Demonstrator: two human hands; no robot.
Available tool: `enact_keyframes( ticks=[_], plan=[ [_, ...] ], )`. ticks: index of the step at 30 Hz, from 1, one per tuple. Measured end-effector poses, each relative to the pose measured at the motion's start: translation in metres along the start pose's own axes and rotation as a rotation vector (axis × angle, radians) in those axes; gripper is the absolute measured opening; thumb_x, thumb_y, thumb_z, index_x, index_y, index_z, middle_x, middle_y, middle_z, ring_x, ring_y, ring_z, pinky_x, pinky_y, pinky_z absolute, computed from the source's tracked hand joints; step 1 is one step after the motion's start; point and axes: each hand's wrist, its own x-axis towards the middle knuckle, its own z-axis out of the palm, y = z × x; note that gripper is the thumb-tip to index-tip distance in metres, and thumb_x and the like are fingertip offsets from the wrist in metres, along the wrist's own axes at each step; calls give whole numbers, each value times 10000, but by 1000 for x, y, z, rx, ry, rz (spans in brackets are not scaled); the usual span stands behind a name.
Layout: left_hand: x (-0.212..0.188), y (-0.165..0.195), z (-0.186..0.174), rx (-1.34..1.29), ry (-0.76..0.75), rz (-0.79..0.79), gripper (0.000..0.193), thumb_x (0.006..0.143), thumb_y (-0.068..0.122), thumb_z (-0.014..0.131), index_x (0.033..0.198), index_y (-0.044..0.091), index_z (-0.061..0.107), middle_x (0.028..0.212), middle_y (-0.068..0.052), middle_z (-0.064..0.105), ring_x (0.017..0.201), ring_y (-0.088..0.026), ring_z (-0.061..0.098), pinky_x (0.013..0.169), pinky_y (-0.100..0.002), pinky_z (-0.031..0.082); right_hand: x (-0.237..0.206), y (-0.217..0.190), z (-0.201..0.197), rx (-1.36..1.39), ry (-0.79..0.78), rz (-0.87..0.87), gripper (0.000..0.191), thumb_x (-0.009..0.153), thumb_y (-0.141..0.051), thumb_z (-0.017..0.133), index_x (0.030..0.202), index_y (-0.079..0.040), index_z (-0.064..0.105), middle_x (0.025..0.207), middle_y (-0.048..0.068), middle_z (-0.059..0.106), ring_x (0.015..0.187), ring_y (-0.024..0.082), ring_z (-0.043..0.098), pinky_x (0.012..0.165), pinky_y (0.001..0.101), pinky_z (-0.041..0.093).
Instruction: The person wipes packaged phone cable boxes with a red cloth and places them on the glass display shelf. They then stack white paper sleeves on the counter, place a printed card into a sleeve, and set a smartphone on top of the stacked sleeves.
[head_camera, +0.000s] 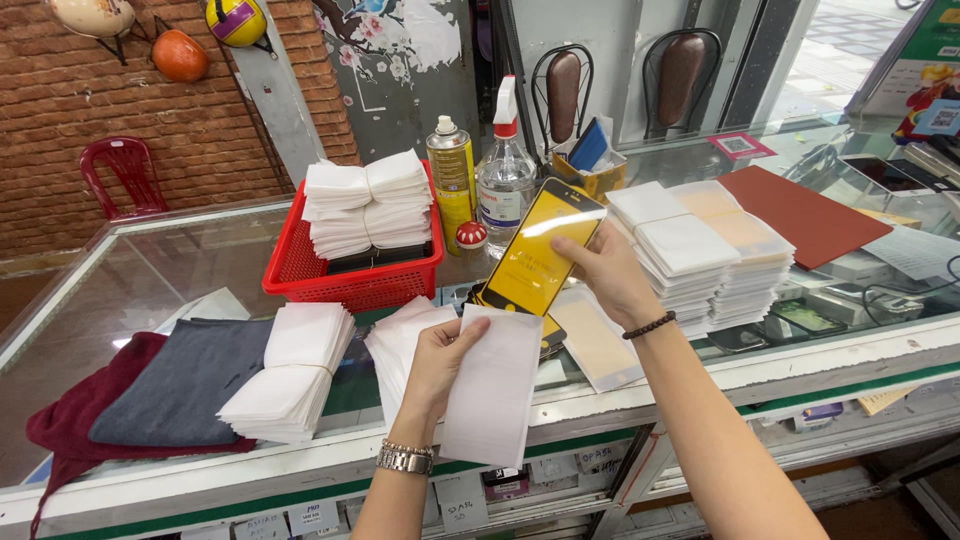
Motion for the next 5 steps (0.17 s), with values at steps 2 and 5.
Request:
enact_keyframes(
  ticks=[2, 5],
  plan=[
    [1, 1, 0, 22, -18, 15, 334, 918, 254, 749, 1043, -53, 790, 851, -67, 781, 682, -73, 693, 600, -217, 544, -4, 0, 4, -54, -76, 37, 409, 941, -128, 684, 1315, -35, 548, 1224, 78, 714, 1072, 163, 710, 888, 343, 599],
    [3, 3, 2, 29, -46, -11, 344, 916, 265, 747, 1053, -48, 784, 856, -67, 782, 682, -75, 694, 598, -218, 541, -6, -1, 12, -179, -177, 143, 499, 898, -147, 711, 1357, -63, 534, 1239, 67, 705, 1086, 158, 699, 879, 352, 601]
  ],
)
